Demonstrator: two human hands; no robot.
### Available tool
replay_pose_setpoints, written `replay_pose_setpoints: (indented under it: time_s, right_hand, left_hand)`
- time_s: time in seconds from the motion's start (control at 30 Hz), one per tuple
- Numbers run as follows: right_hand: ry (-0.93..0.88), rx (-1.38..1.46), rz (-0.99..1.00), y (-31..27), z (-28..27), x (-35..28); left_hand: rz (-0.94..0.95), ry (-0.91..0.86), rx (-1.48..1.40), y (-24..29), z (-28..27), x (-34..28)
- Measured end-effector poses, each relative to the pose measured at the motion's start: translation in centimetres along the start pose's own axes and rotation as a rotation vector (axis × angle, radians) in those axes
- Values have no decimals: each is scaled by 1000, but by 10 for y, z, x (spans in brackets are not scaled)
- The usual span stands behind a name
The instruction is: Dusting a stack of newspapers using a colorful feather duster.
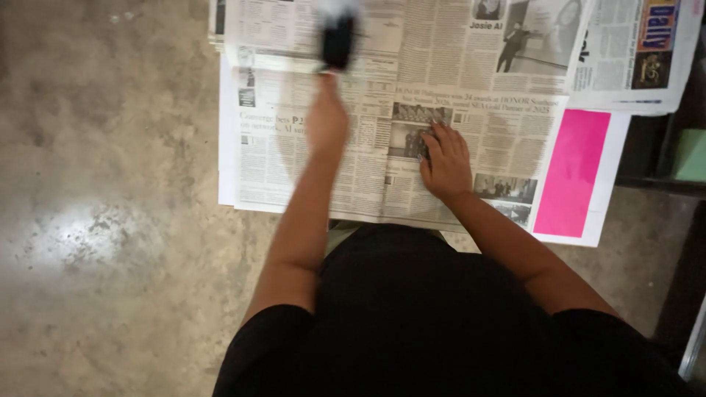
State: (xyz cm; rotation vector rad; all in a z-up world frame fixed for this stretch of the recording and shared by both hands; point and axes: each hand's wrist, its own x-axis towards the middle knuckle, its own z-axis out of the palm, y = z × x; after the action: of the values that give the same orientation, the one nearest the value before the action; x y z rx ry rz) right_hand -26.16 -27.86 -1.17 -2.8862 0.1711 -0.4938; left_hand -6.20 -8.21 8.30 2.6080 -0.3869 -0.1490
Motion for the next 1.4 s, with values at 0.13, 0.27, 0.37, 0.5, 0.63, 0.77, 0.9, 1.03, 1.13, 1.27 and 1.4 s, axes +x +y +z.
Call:
replay_pose_setpoints:
  time_s: [0.13, 0.27, 0.37, 0.5, 0.63, 0.77, 0.9, 1.03, 1.13, 1.27, 1.4]
  right_hand:
    - [20, -28, -29, -2, -4, 3]
    - [-1, -19, 0, -2, -2, 0]
    - [-3, -6, 7, -3, -4, 2]
    - [-77, 86, 49, -28, -41, 15]
    - [-60, 63, 35, -19, -28, 10]
    - [-32, -39, 26, -6, -6, -1]
    - [11, -54, -4, -9, -9, 3]
    - [76, -73, -18, -4, 0, 1]
    - [133, -111, -40, -6, -8, -1]
    - [76, -359, 150, 7, -46, -30]
    - [203, -506, 705, 95, -23, -128]
  left_hand:
    - [-16, -150, 55, -30, 96, 26]
    - [11, -66, 174, -68, 67, 26]
    - [-96, 22, 104, -101, 38, 37]
    - [-379, 69, -88, -84, -44, 48]
    - [-351, 63, -70, -59, -30, 37]
    - [-57, -43, 131, -27, 25, -13]
    - [-70, -242, 187, -45, 21, -13]
    - [-19, -85, 212, -173, 43, 21]
    - [-163, -7, 194, -205, 27, 25]
    - [-89, 371, -78, -161, 8, -29]
    - [588, 771, 358, -215, 151, -73]
